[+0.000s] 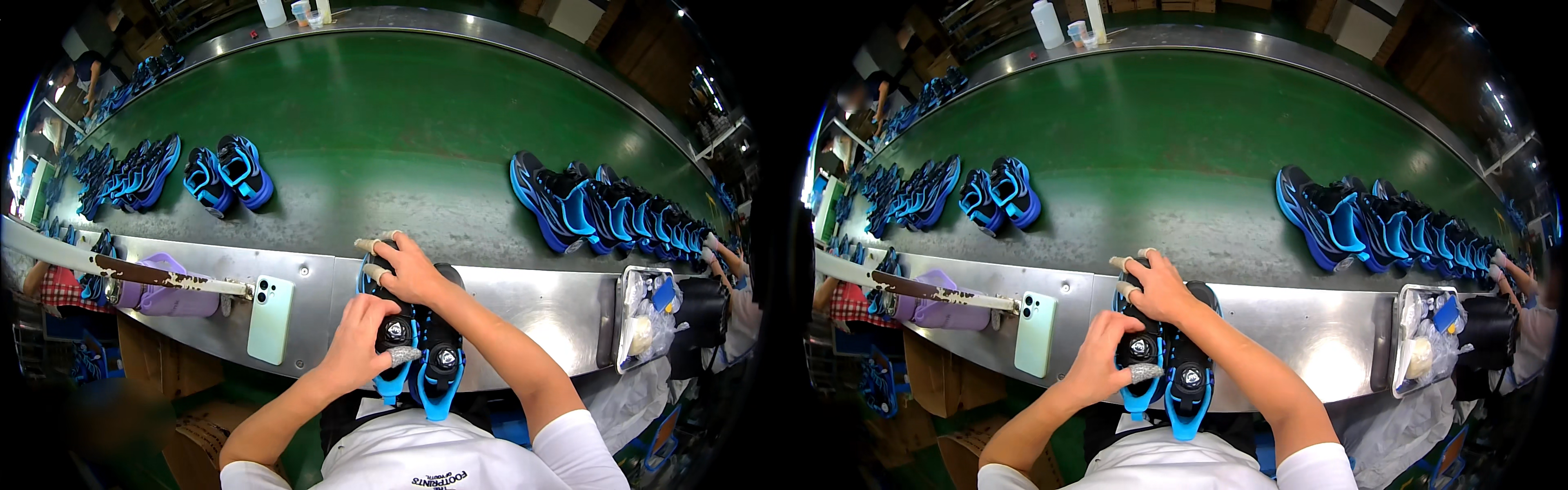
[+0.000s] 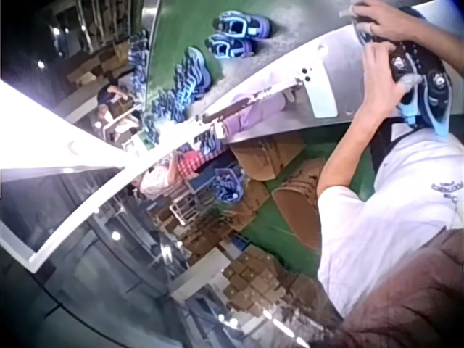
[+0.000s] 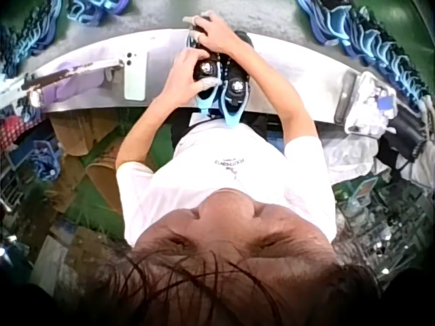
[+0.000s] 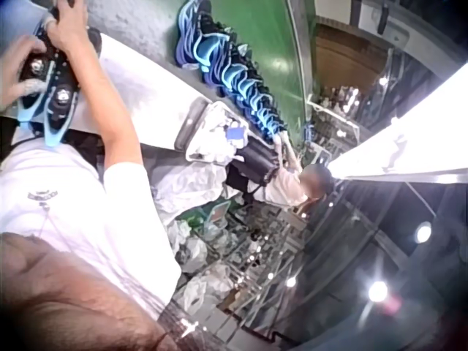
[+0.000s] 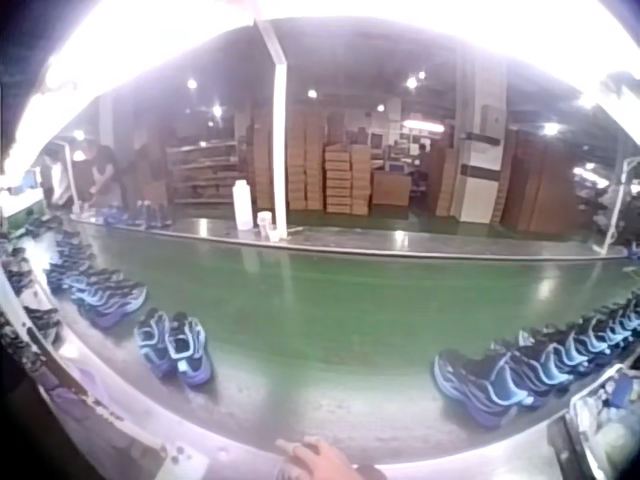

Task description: The person cleans and finishes pairs of blue and black athletic shoes on an assembly line. They use a cloth to wipe the soles and upper portions of the shoes before placing them onto a moving conveyor belt.

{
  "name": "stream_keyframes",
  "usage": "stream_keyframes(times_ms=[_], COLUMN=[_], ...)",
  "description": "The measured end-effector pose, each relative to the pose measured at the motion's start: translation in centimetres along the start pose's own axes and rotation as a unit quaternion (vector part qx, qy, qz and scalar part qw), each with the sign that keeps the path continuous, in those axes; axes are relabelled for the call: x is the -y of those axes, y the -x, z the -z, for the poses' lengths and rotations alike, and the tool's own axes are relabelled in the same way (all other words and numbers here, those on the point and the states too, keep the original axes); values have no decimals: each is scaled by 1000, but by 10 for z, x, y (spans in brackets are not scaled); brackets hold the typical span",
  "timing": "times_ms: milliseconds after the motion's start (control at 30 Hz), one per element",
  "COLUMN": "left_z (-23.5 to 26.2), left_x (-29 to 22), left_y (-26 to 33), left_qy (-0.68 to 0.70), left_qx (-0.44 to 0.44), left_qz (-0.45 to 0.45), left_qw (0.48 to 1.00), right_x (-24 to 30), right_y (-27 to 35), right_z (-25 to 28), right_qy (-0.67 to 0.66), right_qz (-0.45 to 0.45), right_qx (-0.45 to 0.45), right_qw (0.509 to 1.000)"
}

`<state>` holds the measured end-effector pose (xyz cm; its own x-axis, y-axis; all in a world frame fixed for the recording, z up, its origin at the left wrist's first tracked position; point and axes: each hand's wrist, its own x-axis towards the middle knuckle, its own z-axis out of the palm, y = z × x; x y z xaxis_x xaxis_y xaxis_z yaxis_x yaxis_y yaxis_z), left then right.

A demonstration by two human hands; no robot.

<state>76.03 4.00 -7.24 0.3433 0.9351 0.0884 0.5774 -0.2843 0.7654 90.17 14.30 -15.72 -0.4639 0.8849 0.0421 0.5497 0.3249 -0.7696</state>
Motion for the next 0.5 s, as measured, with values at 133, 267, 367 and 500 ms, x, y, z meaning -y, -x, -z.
stream_keyframes(times_ms=[133,267,367,500], left_z=[1,17,9,-8], left_x=[7,26,15,7], left_y=[-5,-10,-4,4], left_qy=[124,173,99,-7], left_qx=[80,185,100,-26], left_qz=[86,-4,-13,34], left_qw=[985,967,990,999], right_x=[2,2,-3,-2], right_y=[0,-1,-1,0], right_z=[2,0,-1,0], right_qy=[5,4,3,9], right_qz=[5,-7,2,9], right_qx=[-4,2,-4,-9], right_qw=[1000,1000,1000,1000])
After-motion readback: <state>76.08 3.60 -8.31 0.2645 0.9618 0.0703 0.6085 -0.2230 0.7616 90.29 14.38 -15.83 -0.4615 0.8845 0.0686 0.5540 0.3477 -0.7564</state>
